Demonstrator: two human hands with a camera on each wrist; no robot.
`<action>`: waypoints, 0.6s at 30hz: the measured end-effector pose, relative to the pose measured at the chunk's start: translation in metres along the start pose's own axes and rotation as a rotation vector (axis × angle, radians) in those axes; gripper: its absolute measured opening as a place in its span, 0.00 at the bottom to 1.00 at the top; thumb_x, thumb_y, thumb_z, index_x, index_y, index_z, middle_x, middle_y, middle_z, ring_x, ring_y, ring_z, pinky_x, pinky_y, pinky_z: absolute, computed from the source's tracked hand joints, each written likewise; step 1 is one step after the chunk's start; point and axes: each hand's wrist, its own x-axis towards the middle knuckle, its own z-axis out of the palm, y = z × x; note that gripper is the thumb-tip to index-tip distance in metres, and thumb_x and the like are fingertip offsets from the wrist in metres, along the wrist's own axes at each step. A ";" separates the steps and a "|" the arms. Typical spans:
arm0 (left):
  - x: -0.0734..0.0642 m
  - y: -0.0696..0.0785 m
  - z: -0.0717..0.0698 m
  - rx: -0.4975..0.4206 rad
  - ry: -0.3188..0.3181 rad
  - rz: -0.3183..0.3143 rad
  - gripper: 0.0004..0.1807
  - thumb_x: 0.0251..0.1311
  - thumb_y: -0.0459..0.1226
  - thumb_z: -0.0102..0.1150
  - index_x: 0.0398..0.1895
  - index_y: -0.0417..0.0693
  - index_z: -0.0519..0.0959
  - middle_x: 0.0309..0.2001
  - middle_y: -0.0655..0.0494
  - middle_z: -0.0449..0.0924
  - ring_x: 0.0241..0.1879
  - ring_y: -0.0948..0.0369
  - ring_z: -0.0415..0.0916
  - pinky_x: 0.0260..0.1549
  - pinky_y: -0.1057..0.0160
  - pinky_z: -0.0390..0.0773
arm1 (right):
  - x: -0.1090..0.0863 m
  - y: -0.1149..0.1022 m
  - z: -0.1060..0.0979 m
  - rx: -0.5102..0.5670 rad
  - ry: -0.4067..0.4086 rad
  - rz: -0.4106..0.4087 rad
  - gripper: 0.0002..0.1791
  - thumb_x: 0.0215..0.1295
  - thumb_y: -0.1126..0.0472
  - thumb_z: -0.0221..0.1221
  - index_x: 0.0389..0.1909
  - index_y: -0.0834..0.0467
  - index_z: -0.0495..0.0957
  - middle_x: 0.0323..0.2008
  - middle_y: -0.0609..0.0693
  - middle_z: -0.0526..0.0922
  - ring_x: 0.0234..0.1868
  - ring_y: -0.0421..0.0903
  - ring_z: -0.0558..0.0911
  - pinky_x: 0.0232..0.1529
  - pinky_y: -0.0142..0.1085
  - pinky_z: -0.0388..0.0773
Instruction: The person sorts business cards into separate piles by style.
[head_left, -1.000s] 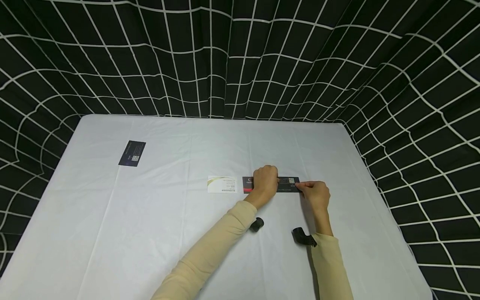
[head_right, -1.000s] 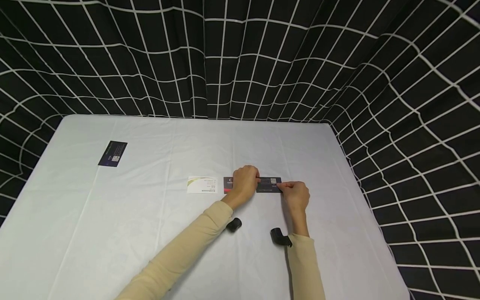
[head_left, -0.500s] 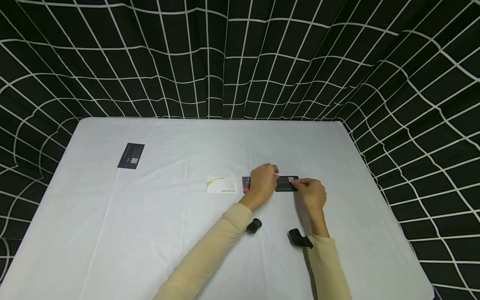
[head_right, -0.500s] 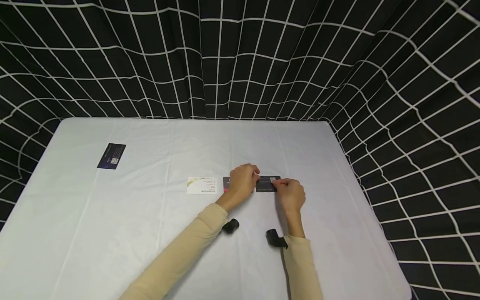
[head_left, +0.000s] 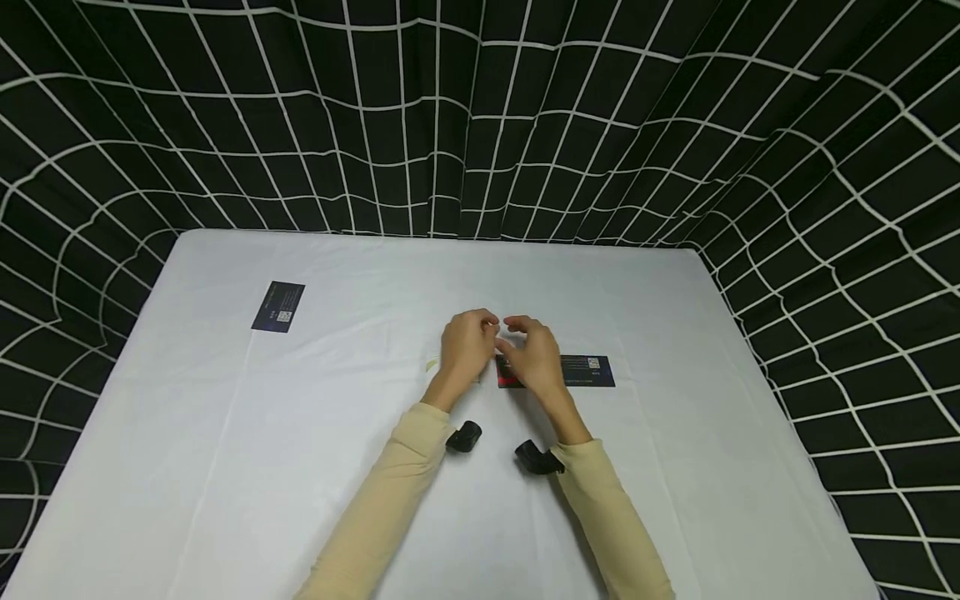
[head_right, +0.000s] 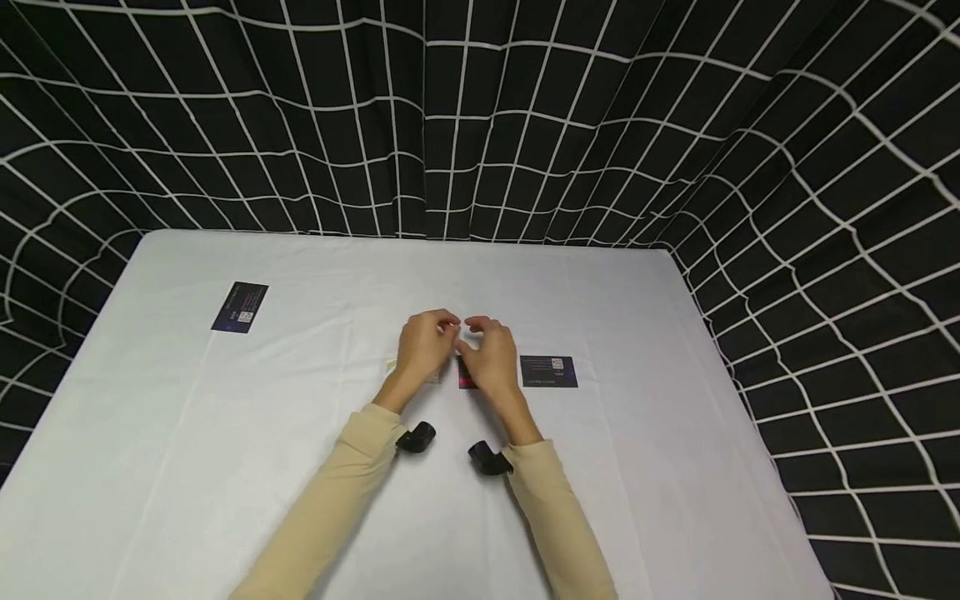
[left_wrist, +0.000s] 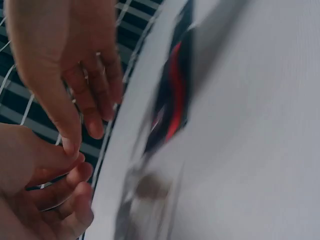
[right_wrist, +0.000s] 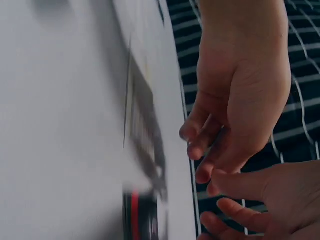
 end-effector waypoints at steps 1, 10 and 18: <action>-0.001 -0.006 -0.009 -0.028 0.012 -0.020 0.08 0.64 0.33 0.61 0.42 0.39 0.84 0.35 0.48 0.85 0.22 0.61 0.77 0.24 0.65 0.76 | 0.001 -0.006 0.007 0.010 -0.023 -0.007 0.22 0.59 0.61 0.68 0.53 0.66 0.79 0.47 0.62 0.83 0.54 0.61 0.77 0.57 0.53 0.70; -0.006 -0.057 -0.082 0.051 0.198 -0.099 0.12 0.64 0.35 0.61 0.47 0.38 0.83 0.36 0.45 0.85 0.20 0.56 0.74 0.29 0.55 0.75 | 0.015 -0.054 0.055 0.027 -0.162 -0.081 0.23 0.59 0.60 0.69 0.54 0.63 0.78 0.47 0.59 0.83 0.54 0.56 0.78 0.58 0.47 0.70; -0.021 -0.105 -0.133 0.080 0.303 -0.208 0.13 0.65 0.34 0.59 0.49 0.36 0.82 0.40 0.41 0.84 0.37 0.47 0.82 0.38 0.50 0.78 | 0.035 -0.100 0.102 0.019 -0.320 -0.238 0.27 0.58 0.58 0.70 0.58 0.62 0.76 0.50 0.58 0.82 0.54 0.54 0.79 0.58 0.43 0.72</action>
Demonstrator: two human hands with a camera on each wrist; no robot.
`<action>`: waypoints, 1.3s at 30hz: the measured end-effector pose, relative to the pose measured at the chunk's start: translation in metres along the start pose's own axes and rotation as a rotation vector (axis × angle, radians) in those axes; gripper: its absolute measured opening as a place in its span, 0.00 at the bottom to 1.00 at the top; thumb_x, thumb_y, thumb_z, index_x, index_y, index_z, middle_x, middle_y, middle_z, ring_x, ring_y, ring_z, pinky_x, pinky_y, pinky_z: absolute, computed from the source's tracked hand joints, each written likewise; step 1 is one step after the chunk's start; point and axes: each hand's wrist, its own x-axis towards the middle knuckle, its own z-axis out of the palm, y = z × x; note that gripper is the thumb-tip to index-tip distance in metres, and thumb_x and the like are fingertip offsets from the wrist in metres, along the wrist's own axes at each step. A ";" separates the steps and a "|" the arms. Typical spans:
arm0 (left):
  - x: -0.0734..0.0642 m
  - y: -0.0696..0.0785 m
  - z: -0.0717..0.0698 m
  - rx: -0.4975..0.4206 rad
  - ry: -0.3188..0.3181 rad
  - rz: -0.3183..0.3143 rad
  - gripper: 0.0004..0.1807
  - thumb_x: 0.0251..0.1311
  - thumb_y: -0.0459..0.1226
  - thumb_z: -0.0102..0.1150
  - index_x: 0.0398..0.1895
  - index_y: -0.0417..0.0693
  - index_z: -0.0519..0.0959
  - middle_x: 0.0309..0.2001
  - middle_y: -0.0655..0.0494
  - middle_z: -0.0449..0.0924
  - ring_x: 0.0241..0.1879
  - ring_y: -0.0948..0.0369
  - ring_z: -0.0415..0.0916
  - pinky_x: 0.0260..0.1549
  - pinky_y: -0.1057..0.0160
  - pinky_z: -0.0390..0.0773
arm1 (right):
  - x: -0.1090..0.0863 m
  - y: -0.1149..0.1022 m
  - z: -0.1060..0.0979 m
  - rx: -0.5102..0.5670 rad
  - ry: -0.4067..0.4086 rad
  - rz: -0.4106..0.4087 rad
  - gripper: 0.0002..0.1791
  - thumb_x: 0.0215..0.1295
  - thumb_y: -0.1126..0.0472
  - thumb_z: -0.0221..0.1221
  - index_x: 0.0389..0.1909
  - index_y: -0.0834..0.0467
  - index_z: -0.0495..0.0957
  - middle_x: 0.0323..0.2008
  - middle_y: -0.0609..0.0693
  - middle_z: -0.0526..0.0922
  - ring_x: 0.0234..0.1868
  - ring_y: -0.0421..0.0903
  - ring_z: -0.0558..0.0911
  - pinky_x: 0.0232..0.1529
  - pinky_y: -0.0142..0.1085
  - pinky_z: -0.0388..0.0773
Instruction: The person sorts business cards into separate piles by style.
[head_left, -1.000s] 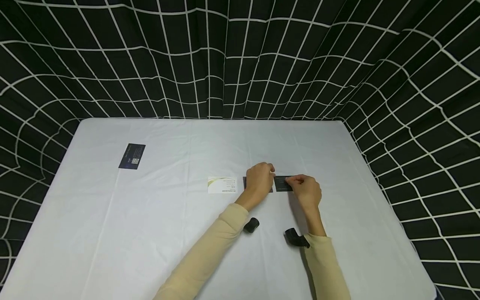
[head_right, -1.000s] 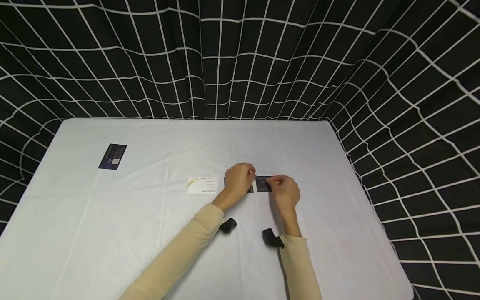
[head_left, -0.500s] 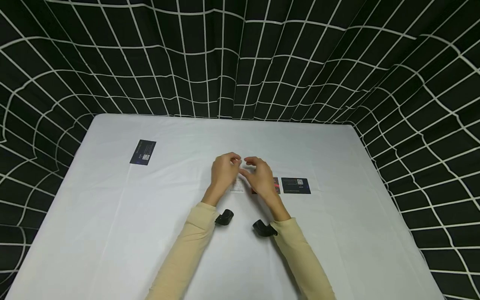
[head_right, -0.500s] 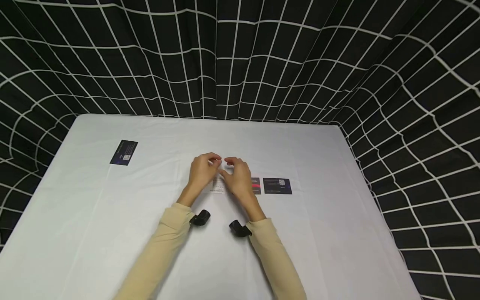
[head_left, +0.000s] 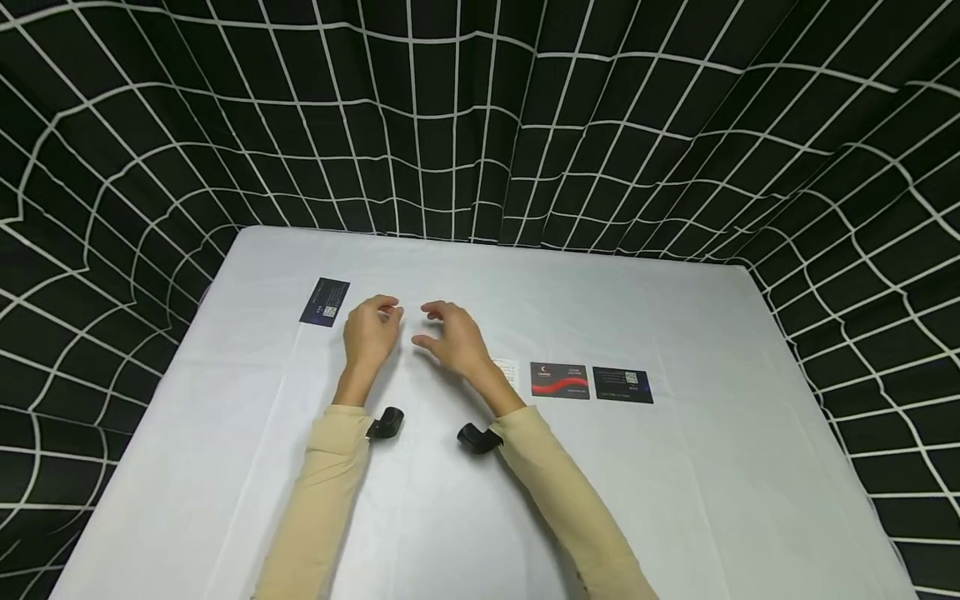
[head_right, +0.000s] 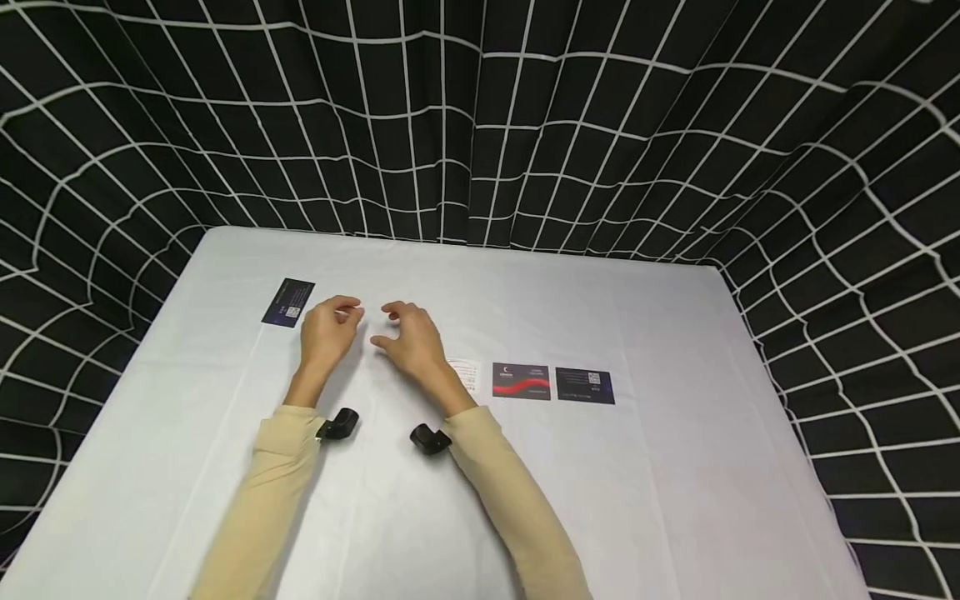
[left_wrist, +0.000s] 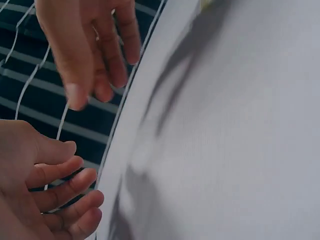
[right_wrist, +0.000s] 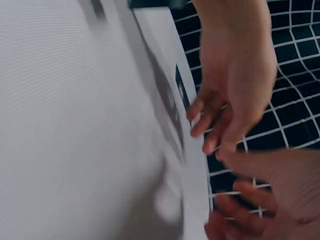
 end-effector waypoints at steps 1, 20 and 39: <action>-0.001 -0.007 -0.006 0.002 0.013 -0.005 0.13 0.65 0.34 0.59 0.48 0.35 0.82 0.40 0.40 0.84 0.38 0.47 0.82 0.39 0.49 0.78 | 0.005 -0.003 0.004 0.004 -0.028 -0.023 0.28 0.59 0.58 0.70 0.59 0.62 0.75 0.51 0.58 0.82 0.55 0.53 0.79 0.58 0.42 0.71; 0.010 -0.069 -0.079 0.199 0.015 -0.300 0.32 0.64 0.41 0.61 0.60 0.21 0.69 0.56 0.22 0.68 0.57 0.33 0.67 0.55 0.40 0.68 | 0.086 -0.052 0.076 -0.194 -0.118 -0.070 0.35 0.57 0.47 0.69 0.64 0.57 0.73 0.68 0.53 0.67 0.68 0.49 0.66 0.65 0.39 0.66; 0.010 -0.073 -0.070 0.197 0.094 -0.224 0.34 0.45 0.39 0.78 0.55 0.30 0.77 0.51 0.29 0.68 0.53 0.37 0.64 0.51 0.43 0.66 | 0.129 -0.078 0.100 -0.389 -0.194 0.060 0.39 0.45 0.40 0.73 0.57 0.57 0.78 0.49 0.53 0.76 0.52 0.48 0.71 0.54 0.36 0.71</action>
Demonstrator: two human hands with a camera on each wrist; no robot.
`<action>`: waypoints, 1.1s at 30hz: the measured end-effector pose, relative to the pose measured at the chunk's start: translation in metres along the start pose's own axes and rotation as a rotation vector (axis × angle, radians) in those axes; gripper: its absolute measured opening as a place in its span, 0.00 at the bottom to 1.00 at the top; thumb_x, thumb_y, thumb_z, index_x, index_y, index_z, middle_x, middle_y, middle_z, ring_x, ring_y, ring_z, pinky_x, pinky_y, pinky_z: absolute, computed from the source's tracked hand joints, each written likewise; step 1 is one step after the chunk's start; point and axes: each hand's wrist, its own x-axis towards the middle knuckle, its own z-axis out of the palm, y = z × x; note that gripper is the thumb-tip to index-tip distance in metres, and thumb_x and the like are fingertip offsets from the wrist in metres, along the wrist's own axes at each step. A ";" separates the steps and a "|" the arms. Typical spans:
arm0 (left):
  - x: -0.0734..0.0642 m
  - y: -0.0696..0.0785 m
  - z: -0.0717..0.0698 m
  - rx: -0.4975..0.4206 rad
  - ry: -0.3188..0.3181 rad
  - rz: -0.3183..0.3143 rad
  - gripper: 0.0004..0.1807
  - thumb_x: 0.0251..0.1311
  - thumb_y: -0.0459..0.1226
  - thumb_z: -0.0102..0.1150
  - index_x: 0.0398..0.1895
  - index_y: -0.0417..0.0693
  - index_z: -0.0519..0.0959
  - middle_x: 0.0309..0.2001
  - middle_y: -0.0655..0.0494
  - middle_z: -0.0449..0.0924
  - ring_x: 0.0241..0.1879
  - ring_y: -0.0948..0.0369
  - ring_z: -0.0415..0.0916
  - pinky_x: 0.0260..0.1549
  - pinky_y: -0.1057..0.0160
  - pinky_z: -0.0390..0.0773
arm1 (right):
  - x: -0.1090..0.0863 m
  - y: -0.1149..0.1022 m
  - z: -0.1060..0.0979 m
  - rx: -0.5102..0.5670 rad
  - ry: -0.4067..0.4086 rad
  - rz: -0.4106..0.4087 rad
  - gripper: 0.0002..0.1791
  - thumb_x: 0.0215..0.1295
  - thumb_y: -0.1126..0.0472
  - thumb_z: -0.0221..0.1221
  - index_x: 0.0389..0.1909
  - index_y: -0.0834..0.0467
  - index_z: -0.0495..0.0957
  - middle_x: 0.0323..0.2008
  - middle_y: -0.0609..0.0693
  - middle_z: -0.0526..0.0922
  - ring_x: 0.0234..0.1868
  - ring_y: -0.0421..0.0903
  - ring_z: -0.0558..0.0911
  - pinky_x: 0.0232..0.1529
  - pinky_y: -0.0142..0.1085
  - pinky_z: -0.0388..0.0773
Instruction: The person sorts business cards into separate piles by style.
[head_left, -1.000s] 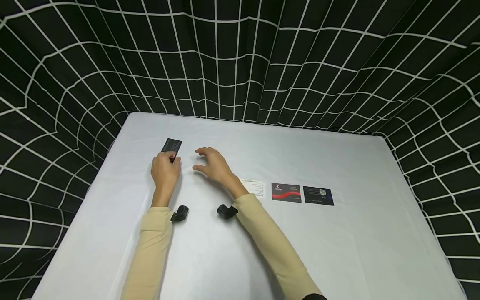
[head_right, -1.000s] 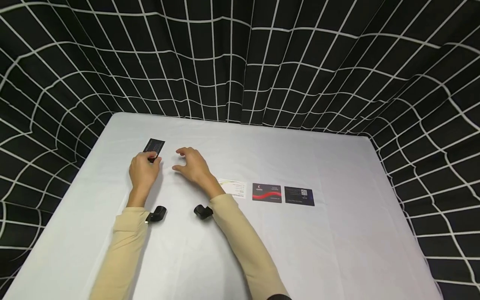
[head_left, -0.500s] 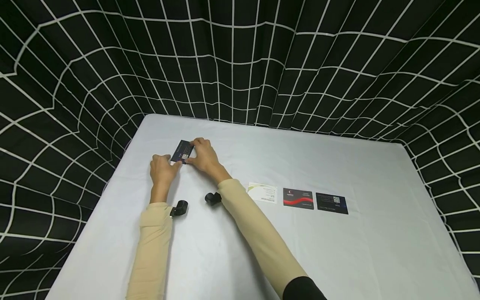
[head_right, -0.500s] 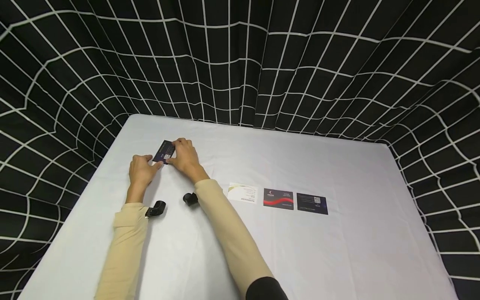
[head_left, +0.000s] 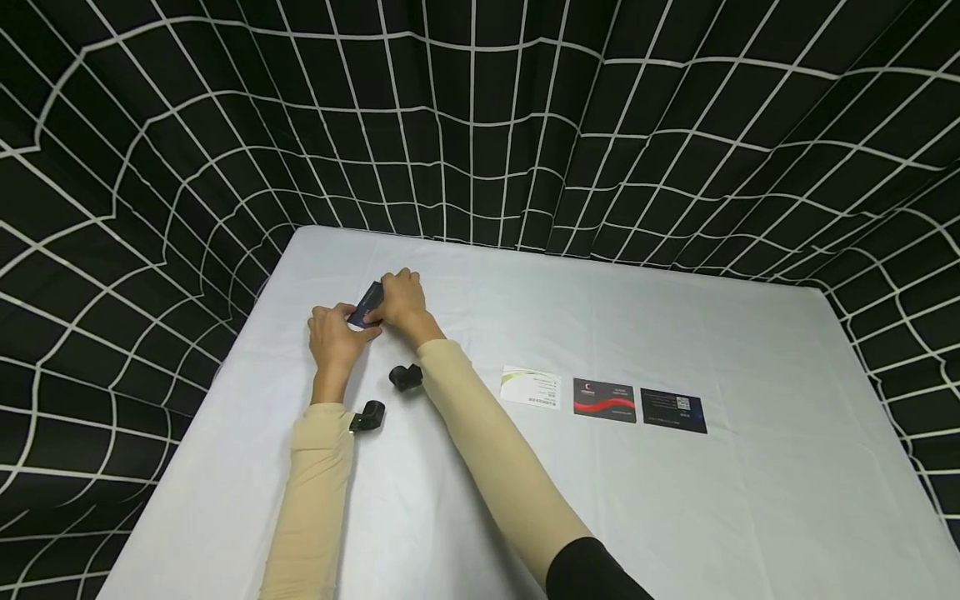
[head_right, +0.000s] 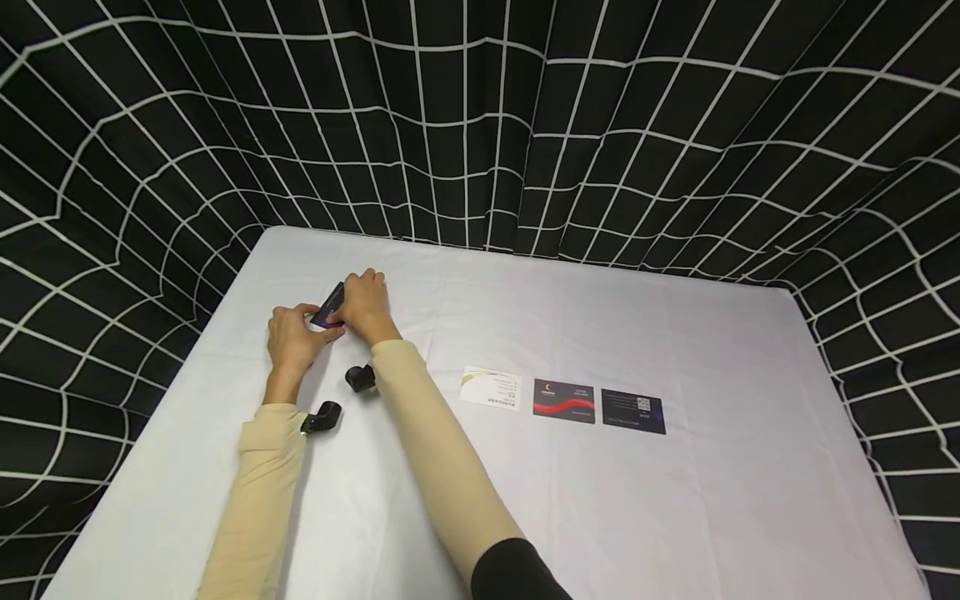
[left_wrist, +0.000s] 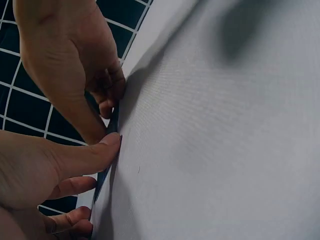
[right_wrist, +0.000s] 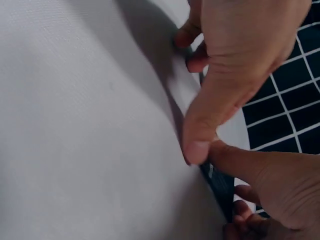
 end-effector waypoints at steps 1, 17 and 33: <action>0.000 0.001 0.001 -0.007 0.000 -0.004 0.34 0.45 0.38 0.78 0.54 0.30 0.77 0.51 0.29 0.68 0.53 0.38 0.65 0.51 0.44 0.66 | 0.000 0.002 -0.001 0.020 -0.006 0.017 0.38 0.45 0.41 0.74 0.56 0.56 0.79 0.49 0.53 0.76 0.52 0.48 0.71 0.53 0.36 0.71; 0.005 0.000 0.002 -0.442 0.011 -0.084 0.20 0.57 0.24 0.64 0.53 0.29 0.75 0.48 0.32 0.81 0.47 0.45 0.81 0.41 0.64 0.78 | -0.013 0.039 -0.005 0.607 0.088 -0.001 0.17 0.57 0.62 0.69 0.45 0.63 0.78 0.38 0.55 0.86 0.37 0.46 0.83 0.39 0.30 0.76; 0.002 0.019 0.004 -1.012 -0.162 -0.349 0.22 0.61 0.26 0.61 0.57 0.22 0.72 0.29 0.54 0.84 0.28 0.65 0.84 0.36 0.63 0.82 | -0.049 0.074 -0.034 1.101 0.081 0.124 0.14 0.60 0.73 0.64 0.47 0.71 0.82 0.46 0.64 0.84 0.43 0.52 0.86 0.39 0.29 0.81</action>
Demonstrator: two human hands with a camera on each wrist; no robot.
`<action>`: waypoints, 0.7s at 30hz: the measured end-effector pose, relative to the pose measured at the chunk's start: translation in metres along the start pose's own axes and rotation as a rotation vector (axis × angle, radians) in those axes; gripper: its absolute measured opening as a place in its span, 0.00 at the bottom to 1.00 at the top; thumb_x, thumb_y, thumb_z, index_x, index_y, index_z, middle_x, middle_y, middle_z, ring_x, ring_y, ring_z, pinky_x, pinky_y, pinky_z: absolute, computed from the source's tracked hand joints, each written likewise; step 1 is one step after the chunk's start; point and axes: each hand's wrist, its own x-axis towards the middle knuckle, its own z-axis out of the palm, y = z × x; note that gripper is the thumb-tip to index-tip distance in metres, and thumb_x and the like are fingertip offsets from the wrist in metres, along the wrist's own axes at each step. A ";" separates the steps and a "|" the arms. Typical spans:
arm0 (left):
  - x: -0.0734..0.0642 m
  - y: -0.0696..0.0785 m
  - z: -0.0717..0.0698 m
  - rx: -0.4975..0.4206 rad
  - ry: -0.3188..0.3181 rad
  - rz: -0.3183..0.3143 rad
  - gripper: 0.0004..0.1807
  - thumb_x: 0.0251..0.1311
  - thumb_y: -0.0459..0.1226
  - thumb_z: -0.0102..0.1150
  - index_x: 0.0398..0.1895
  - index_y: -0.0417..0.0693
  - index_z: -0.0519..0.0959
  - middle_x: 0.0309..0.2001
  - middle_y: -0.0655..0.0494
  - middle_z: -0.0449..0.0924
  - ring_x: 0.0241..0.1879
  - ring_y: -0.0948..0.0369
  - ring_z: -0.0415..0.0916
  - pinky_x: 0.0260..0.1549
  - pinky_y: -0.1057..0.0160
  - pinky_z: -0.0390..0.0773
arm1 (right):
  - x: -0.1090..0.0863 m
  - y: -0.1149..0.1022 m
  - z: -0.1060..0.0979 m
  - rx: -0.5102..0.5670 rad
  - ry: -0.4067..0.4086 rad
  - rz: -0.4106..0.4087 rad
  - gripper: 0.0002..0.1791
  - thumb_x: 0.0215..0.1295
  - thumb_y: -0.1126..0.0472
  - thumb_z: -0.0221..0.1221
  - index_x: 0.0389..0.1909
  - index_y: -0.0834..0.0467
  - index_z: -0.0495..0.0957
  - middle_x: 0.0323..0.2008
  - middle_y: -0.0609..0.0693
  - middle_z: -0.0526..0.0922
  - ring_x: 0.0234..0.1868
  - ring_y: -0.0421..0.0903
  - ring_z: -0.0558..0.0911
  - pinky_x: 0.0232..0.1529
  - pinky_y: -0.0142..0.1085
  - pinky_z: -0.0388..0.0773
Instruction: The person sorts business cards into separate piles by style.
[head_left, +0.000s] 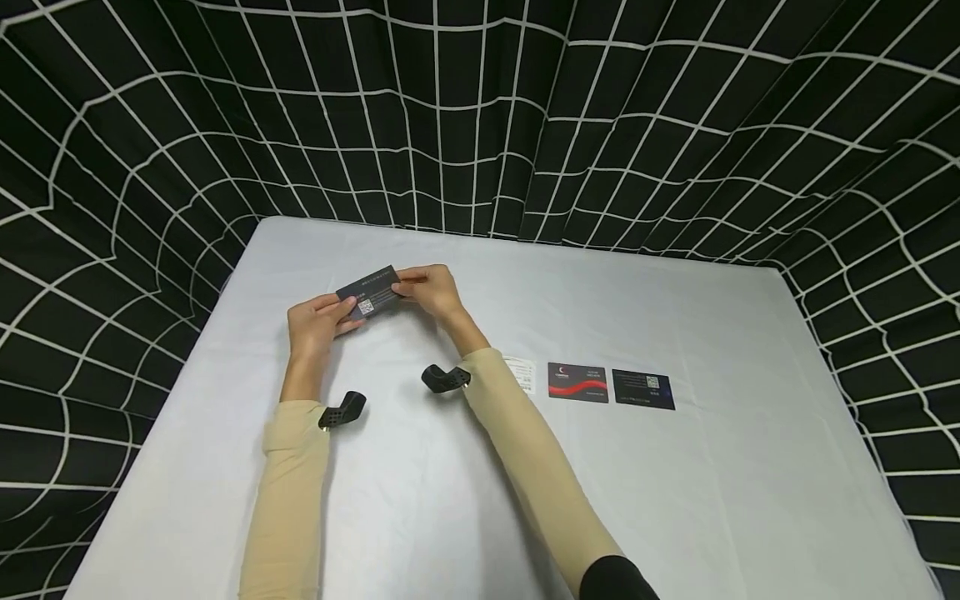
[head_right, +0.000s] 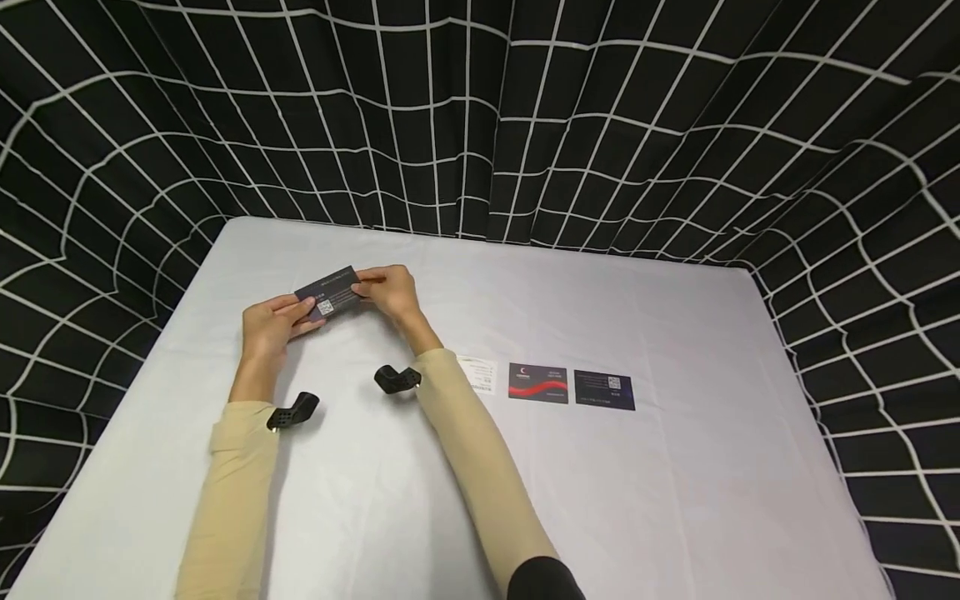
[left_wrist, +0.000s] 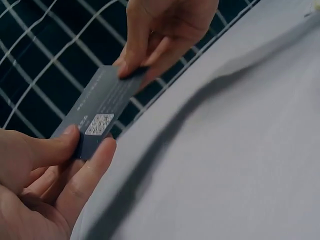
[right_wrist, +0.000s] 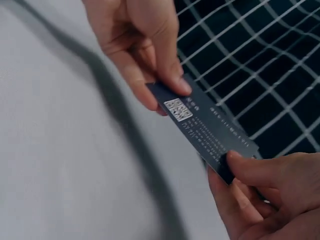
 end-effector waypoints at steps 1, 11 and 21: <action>-0.002 0.000 0.005 -0.001 -0.024 0.006 0.22 0.60 0.26 0.62 0.56 0.22 0.72 0.27 0.55 0.83 0.26 0.64 0.84 0.35 0.62 0.82 | -0.004 -0.001 -0.008 0.025 0.000 0.009 0.14 0.61 0.73 0.63 0.48 0.72 0.81 0.47 0.64 0.84 0.42 0.52 0.86 0.39 0.30 0.81; -0.028 -0.012 0.067 0.176 -0.234 0.002 0.18 0.62 0.27 0.62 0.49 0.19 0.75 0.44 0.29 0.79 0.20 0.64 0.82 0.32 0.63 0.83 | -0.054 0.019 -0.088 0.183 0.083 0.140 0.17 0.62 0.73 0.62 0.52 0.73 0.78 0.47 0.67 0.82 0.33 0.43 0.85 0.41 0.34 0.82; -0.060 -0.031 0.131 0.278 -0.396 -0.036 0.15 0.60 0.28 0.64 0.45 0.22 0.78 0.40 0.28 0.81 0.16 0.63 0.81 0.27 0.64 0.83 | -0.109 0.038 -0.162 0.142 0.179 0.177 0.22 0.64 0.71 0.62 0.59 0.73 0.73 0.51 0.66 0.79 0.40 0.46 0.86 0.44 0.34 0.81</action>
